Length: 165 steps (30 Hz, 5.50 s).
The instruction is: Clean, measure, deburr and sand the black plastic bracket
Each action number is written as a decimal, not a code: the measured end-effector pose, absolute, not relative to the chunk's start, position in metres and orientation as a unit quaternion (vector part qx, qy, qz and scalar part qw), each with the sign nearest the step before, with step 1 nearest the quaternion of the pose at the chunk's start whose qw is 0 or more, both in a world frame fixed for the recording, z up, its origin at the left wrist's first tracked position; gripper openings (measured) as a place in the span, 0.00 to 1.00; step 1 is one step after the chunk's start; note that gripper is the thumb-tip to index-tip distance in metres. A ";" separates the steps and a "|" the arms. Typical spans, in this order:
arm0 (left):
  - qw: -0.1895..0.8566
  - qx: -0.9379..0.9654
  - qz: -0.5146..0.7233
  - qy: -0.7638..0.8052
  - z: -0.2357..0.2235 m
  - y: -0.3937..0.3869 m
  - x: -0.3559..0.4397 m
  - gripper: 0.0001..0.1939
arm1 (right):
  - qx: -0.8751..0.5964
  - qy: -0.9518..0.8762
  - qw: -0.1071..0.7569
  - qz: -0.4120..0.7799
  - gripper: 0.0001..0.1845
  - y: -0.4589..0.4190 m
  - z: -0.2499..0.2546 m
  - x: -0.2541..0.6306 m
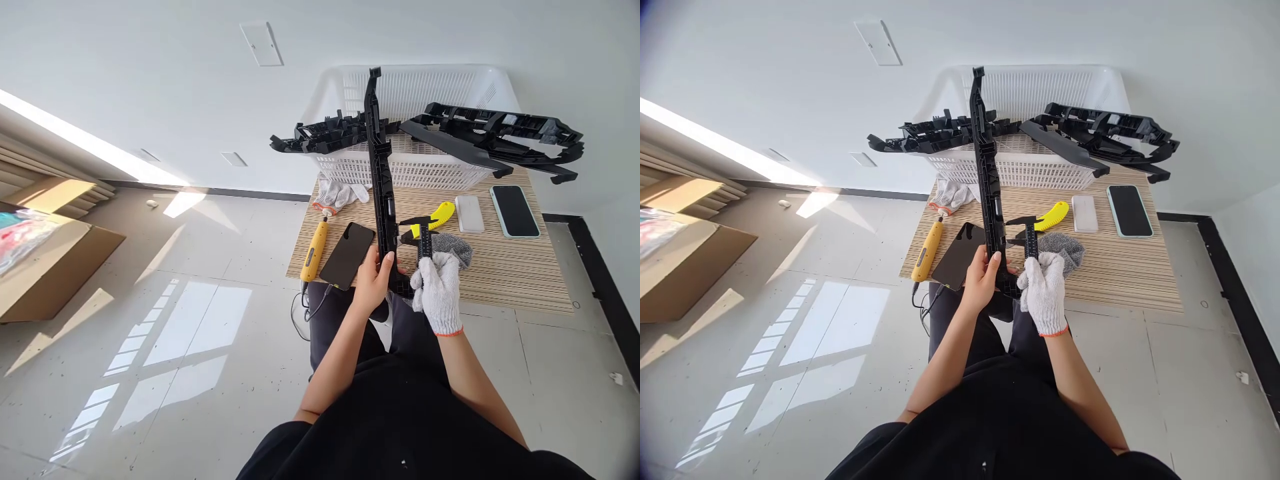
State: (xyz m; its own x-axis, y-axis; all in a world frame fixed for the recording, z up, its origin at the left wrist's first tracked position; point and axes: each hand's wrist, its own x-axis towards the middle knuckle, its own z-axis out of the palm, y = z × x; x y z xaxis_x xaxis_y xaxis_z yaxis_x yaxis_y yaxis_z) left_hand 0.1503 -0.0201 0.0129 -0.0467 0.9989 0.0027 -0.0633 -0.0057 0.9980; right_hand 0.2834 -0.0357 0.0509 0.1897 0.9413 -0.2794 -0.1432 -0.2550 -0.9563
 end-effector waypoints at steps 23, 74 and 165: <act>0.453 0.517 0.488 0.539 0.022 -0.020 0.150 0.19 | -0.597 -0.295 0.455 0.591 0.24 -0.028 0.057 0.287; 0.366 0.538 0.473 0.593 0.019 -0.016 0.153 0.20 | -0.686 -0.386 0.439 0.433 0.27 -0.039 0.049 0.281; 0.444 0.518 0.464 0.565 0.011 -0.027 0.147 0.16 | -0.664 -0.668 0.308 -0.136 0.10 -0.041 -0.005 0.363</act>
State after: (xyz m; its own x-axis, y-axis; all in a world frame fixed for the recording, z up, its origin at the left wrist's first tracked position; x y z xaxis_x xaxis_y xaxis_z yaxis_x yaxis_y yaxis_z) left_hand 0.1467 -0.0268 0.0107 -0.0691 0.9974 -0.0216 0.1728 0.0333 0.9844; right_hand 0.3626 -0.0408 -0.0050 0.0712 0.8027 0.5922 0.9701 0.0823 -0.2282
